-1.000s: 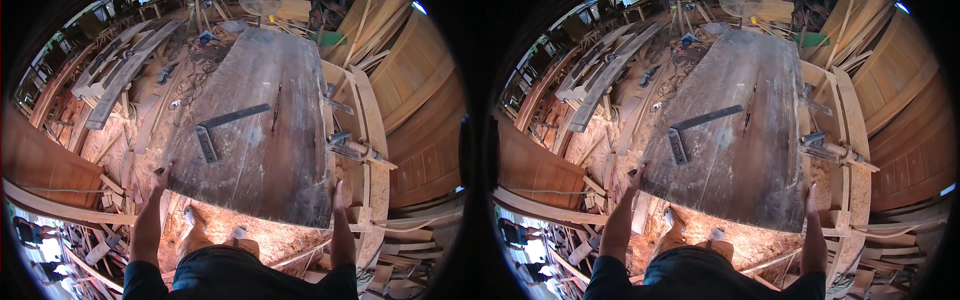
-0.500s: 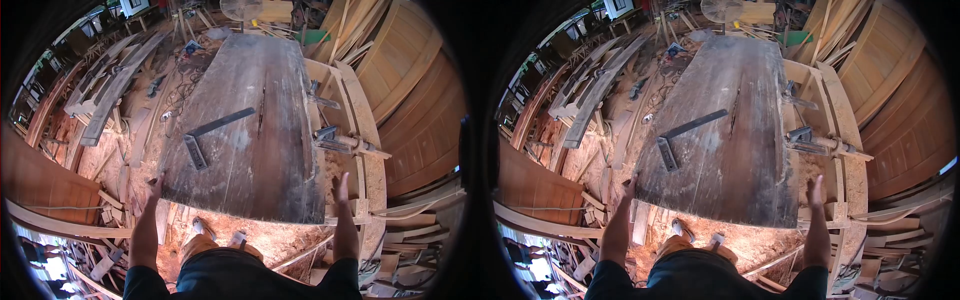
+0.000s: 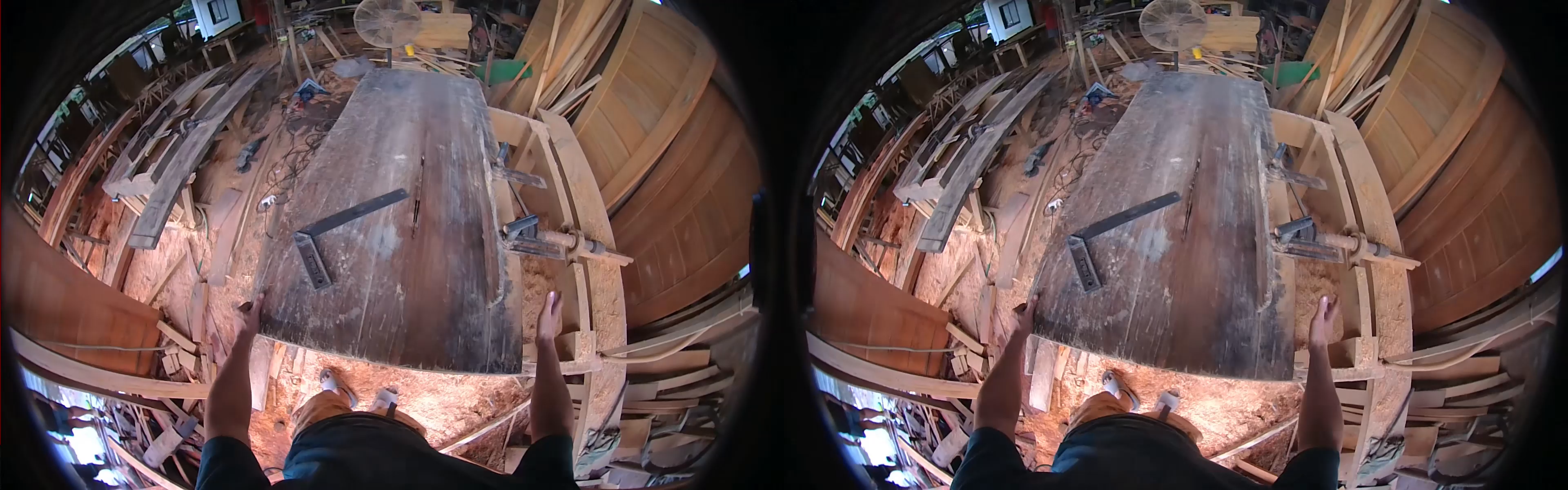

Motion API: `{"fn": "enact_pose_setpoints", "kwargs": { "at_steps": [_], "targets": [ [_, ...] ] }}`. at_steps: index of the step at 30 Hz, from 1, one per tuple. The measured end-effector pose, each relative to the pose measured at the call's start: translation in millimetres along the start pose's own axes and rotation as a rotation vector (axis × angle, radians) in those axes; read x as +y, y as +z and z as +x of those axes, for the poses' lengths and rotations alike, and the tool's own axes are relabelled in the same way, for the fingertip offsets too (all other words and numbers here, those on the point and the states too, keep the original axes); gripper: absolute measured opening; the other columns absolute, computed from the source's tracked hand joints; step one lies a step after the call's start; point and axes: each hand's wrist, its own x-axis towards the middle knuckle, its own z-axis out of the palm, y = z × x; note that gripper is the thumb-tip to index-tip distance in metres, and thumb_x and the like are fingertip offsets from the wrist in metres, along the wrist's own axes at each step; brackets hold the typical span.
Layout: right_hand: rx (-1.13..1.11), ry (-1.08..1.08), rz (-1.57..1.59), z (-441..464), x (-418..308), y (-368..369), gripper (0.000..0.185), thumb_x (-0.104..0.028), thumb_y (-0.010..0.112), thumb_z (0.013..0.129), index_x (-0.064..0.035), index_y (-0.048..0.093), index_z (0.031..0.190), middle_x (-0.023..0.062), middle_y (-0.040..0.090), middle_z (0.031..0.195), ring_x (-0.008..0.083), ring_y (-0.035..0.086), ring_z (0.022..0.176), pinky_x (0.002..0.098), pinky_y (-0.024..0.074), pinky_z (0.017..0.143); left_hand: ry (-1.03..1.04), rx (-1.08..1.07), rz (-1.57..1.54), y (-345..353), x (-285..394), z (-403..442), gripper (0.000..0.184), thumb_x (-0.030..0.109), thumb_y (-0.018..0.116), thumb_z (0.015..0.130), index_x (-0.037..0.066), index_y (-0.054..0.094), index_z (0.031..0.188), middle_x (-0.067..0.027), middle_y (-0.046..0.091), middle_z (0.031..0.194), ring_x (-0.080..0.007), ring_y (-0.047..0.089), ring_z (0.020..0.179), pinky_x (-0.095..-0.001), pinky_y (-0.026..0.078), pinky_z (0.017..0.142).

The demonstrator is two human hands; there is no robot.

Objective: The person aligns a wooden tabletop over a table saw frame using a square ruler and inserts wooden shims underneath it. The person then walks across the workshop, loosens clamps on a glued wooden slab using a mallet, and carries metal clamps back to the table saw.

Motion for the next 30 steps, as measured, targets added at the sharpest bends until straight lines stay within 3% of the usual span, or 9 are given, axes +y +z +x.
{"fn": "enact_pose_setpoints", "kwargs": {
  "at_steps": [4,9,11,13,16,20,23,27,30],
  "targets": [
    [0.057,-0.213,0.003,-66,-125,18,0.046,-0.03,0.063,0.094,-0.005,0.05,0.13,0.0127,0.059,0.114,0.022,0.058,0.103,0.034,0.0478,0.086,-0.101,-0.146,0.072,-7,10,-3,0.065,0.061,0.058,0.085,0.002,0.069,0.11,-0.0221,0.069,0.099,-0.0345,0.066,0.097,-0.0407,0.049,0.085],
    [-0.413,-0.536,-0.133,-173,-205,159,0.032,-0.031,0.073,0.085,-0.0093,0.066,0.108,0.0082,0.068,0.082,0.0184,0.065,0.067,0.0319,0.0526,0.062,0.42,0.254,0.362,13,110,-56,0.058,0.05,0.05,0.093,0.012,0.051,0.136,-0.018,0.053,0.135,-0.0328,0.04,0.135,-0.0537,0.023,0.112],
    [-0.755,-0.313,-0.267,-213,-255,213,0.04,-0.032,0.073,0.085,-0.0059,0.064,0.114,0.0151,0.07,0.103,0.0264,0.069,0.095,0.0365,0.0544,0.084,0.434,0.054,0.279,28,142,-55,0.052,0.044,0.041,0.099,0.01,0.051,0.137,-0.0161,0.05,0.14,-0.0349,0.034,0.139,-0.0569,0.015,0.114],
    [-0.712,-0.693,-0.309,-235,-240,282,0.061,-0.042,0.075,0.078,-0.0078,0.057,0.124,0.019,0.065,0.107,0.0354,0.066,0.095,0.0435,0.0539,0.084,0.442,0.018,0.103,49,155,-47,0.049,0.041,0.037,0.102,0.009,0.053,0.136,-0.0141,0.051,0.14,-0.0345,0.034,0.139,-0.0561,0.016,0.114],
    [-0.788,-0.731,-0.564,-266,-257,338,0.078,-0.035,0.078,0.069,0.0019,0.046,0.129,0.0288,0.057,0.115,0.0455,0.059,0.103,0.0467,0.0505,0.09,0.415,-0.053,0.02,60,155,-35,0.049,0.039,0.033,0.103,0.007,0.057,0.131,-0.0116,0.054,0.138,-0.0339,0.034,0.14,-0.0552,0.016,0.114],
    [-0.92,-0.328,-0.687,-255,-266,377,0.05,-0.015,0.067,0.073,0.0023,0.05,0.116,0.0291,0.057,0.112,0.0457,0.056,0.109,0.0486,0.0467,0.095,0.524,-0.178,-0.067,36,160,-37,0.047,0.036,0.034,0.103,0.006,0.062,0.125,-0.0117,0.059,0.132,-0.0349,0.039,0.136,-0.0545,0.018,0.113],
    [-0.711,-0.585,-0.848,-245,-263,382,0.053,-0.02,0.07,0.072,0.0006,0.049,0.117,0.0272,0.06,0.111,0.0423,0.061,0.102,0.0466,0.0489,0.092,0.59,-0.24,-0.205,26,159,-34,0.047,0.036,0.039,0.101,0.002,0.058,0.127,-0.0146,0.057,0.132,-0.0345,0.042,0.133,-0.0543,0.021,0.111],
    [-0.773,-0.399,-0.847,-206,-333,348,0.054,-0.026,0.075,0.073,-0.001,0.052,0.115,0.0216,0.064,0.099,0.038,0.066,0.091,0.0419,0.0522,0.085,0.694,-0.291,-0.045,26,160,-29,0.045,0.036,0.048,0.096,0.002,0.059,0.124,-0.015,0.053,0.137,-0.0326,0.042,0.133,-0.0547,0.024,0.11],
    [-0.611,-0.473,-0.408,-167,-375,310,0.03,-0.018,0.073,0.08,-0.0014,0.06,0.101,0.0116,0.064,0.087,0.0208,0.065,0.081,0.0323,0.0522,0.074,0.626,-0.354,0.047,31,169,-29,0.05,0.044,0.056,0.091,0.008,0.059,0.125,-0.0126,0.048,0.143,-0.0313,0.035,0.139,-0.0562,0.019,0.113]
  ]
}}
